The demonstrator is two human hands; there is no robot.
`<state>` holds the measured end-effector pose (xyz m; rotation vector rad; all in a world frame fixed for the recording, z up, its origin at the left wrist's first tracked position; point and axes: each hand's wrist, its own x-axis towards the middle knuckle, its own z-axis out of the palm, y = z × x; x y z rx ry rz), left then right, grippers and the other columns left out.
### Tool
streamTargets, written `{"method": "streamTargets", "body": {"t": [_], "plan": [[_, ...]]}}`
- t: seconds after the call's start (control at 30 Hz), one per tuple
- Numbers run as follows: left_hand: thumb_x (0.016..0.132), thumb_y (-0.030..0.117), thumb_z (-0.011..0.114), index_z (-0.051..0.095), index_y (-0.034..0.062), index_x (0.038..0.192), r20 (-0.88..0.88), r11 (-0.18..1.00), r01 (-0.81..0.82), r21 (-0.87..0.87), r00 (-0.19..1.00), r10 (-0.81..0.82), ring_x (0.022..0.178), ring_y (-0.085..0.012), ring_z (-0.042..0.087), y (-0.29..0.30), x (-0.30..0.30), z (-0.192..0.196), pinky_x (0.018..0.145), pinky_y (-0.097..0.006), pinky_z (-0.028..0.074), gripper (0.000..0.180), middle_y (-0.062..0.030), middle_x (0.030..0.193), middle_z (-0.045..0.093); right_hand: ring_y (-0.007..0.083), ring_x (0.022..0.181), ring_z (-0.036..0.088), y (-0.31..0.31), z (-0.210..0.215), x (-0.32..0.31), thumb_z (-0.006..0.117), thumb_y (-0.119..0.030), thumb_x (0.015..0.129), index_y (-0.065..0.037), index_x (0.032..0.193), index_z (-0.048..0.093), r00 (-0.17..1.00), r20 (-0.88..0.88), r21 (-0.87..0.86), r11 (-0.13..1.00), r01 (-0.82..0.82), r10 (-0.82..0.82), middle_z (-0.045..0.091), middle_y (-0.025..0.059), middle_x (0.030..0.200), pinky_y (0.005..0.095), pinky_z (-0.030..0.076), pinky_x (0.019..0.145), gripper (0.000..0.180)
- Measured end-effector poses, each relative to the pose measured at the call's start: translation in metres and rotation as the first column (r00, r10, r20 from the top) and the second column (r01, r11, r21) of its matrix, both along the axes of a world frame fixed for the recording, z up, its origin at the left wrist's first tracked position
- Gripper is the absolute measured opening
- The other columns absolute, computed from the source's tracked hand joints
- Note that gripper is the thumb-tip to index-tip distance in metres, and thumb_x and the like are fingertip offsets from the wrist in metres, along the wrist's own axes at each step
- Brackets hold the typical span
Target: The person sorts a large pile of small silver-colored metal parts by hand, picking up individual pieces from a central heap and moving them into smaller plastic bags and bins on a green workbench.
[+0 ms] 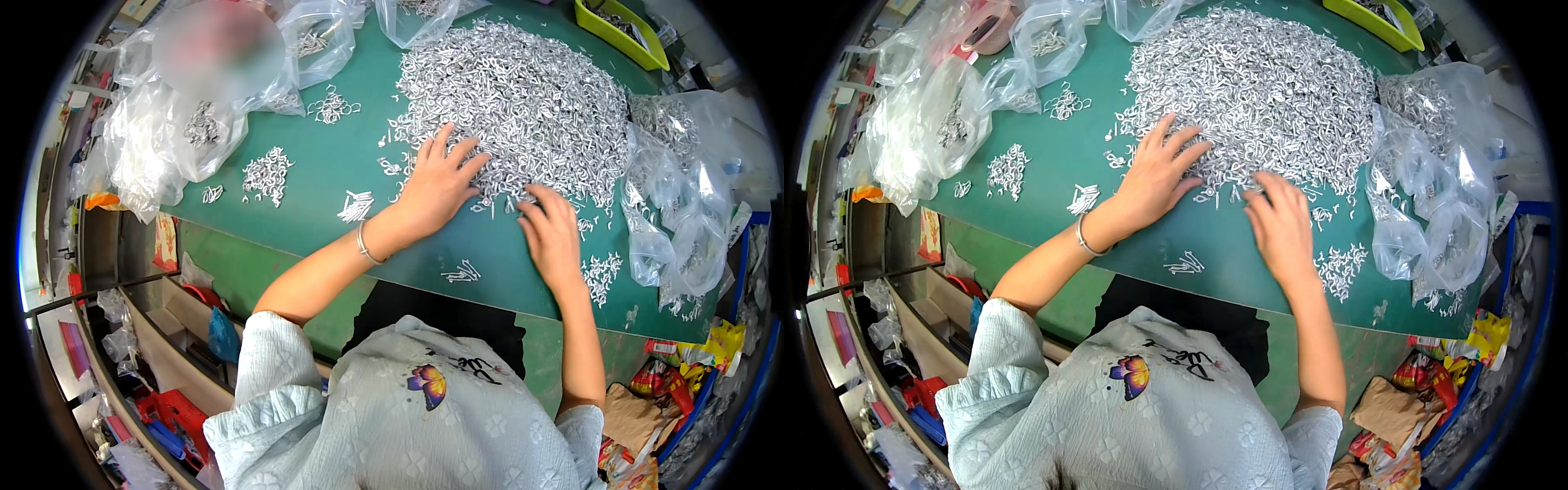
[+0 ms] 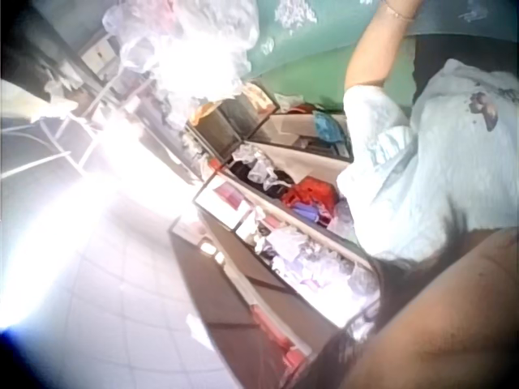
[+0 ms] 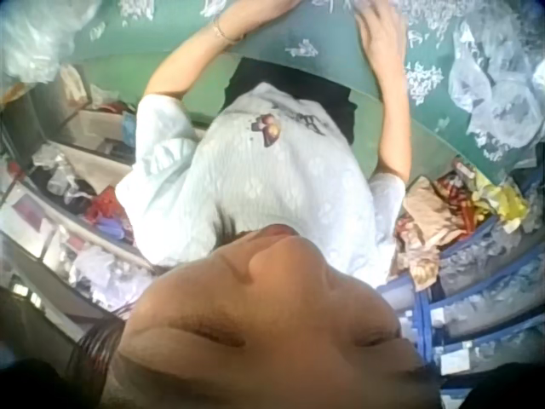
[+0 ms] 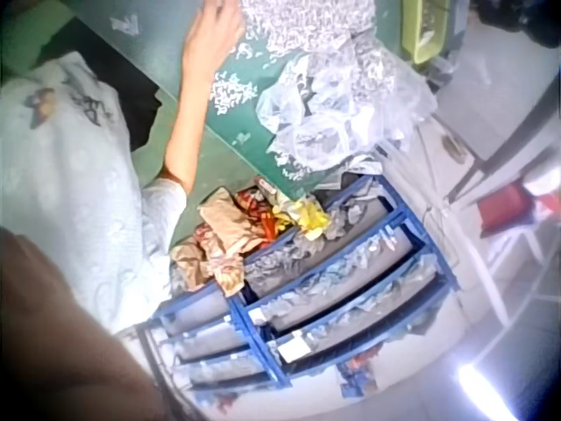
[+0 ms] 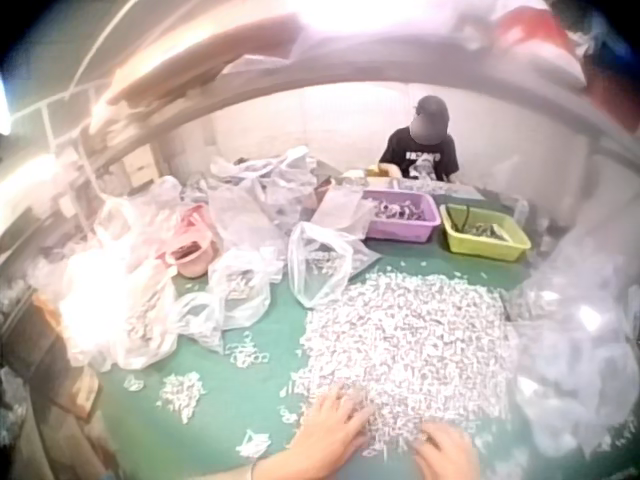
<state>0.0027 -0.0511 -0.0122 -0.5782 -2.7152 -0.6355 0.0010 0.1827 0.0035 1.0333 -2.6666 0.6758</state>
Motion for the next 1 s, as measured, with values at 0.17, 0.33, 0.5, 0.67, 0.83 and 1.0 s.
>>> {"method": "streamTargets", "body": {"t": [0.17,0.33,0.5,0.67,0.83,1.0], "plan": [[0.075,0.006,0.069,0.060,0.0108,0.113,-0.044,1.000,0.002,0.022,0.999,-0.001,0.115,-0.0284,0.049,0.003,-0.024,0.002,0.094,-0.042,0.039,0.039,-0.0063,0.117,0.056,0.0322,0.106,0.055,0.023,0.001,-0.013,0.068,-0.002,0.078,-0.002,0.098,0.063,0.965,0.147,-0.118,0.964,0.237,-0.219,0.060,0.0125,0.111,0.0401,0.041,0.094,0.022],[0.081,-0.003,0.060,0.061,0.0025,0.108,0.002,0.946,-0.065,0.318,0.998,0.068,0.098,-0.0316,0.059,-0.002,-0.057,0.013,0.086,-0.039,0.045,0.027,-0.0124,0.101,0.063,0.0332,0.118,0.050,-0.008,0.015,-0.027,0.068,-0.011,0.082,-0.003,0.120,0.058,0.977,0.091,-0.182,0.962,0.205,-0.191,0.056,0.0133,0.126,0.0411,0.038,0.100,0.040],[0.083,-0.004,0.056,0.061,0.0001,0.110,0.013,0.911,-0.070,0.407,0.997,0.071,0.101,-0.0382,0.058,-0.006,-0.045,0.024,0.087,-0.041,0.046,0.028,-0.0193,0.106,0.062,0.0333,0.138,0.030,-0.026,0.010,-0.016,0.071,-0.019,0.081,-0.007,0.131,0.052,0.989,0.144,0.062,0.998,0.015,-0.024,0.040,0.0114,0.144,0.0497,0.028,0.110,0.055],[0.082,0.000,0.060,0.062,0.0030,0.114,0.046,0.996,-0.081,0.030,0.996,0.080,0.127,-0.0335,0.042,0.000,-0.006,0.014,0.098,-0.050,0.041,0.032,-0.0111,0.135,0.049,0.0327,0.139,0.029,-0.004,0.027,0.008,0.070,-0.016,0.080,-0.007,0.129,0.053,0.970,0.242,0.213,0.974,-0.081,0.028,0.040,0.0081,0.145,0.0514,0.024,0.113,0.053],[0.077,-0.004,0.059,0.063,0.0043,0.113,0.064,0.994,0.106,-0.008,0.992,-0.106,0.125,-0.0359,0.044,0.004,0.022,0.018,0.101,-0.050,0.039,0.037,-0.0115,0.134,0.050,0.0312,0.124,0.046,0.020,0.027,0.009,0.070,-0.008,0.078,-0.003,0.114,0.061,0.967,0.252,0.054,0.998,0.022,-0.035,0.055,0.0097,0.125,0.0432,0.035,0.103,0.037],[0.078,0.001,0.066,0.062,0.0079,0.114,0.063,0.986,0.066,0.153,0.995,-0.076,0.119,-0.0320,0.047,0.003,0.025,0.027,0.096,-0.045,0.038,0.037,-0.0094,0.128,0.052,0.0284,0.096,0.053,0.001,0.024,0.007,0.070,-0.003,0.075,-0.004,0.104,0.064,0.961,0.195,-0.146,0.963,0.225,-0.195,0.059,0.0092,0.103,0.0388,0.041,0.083,0.030]]}}
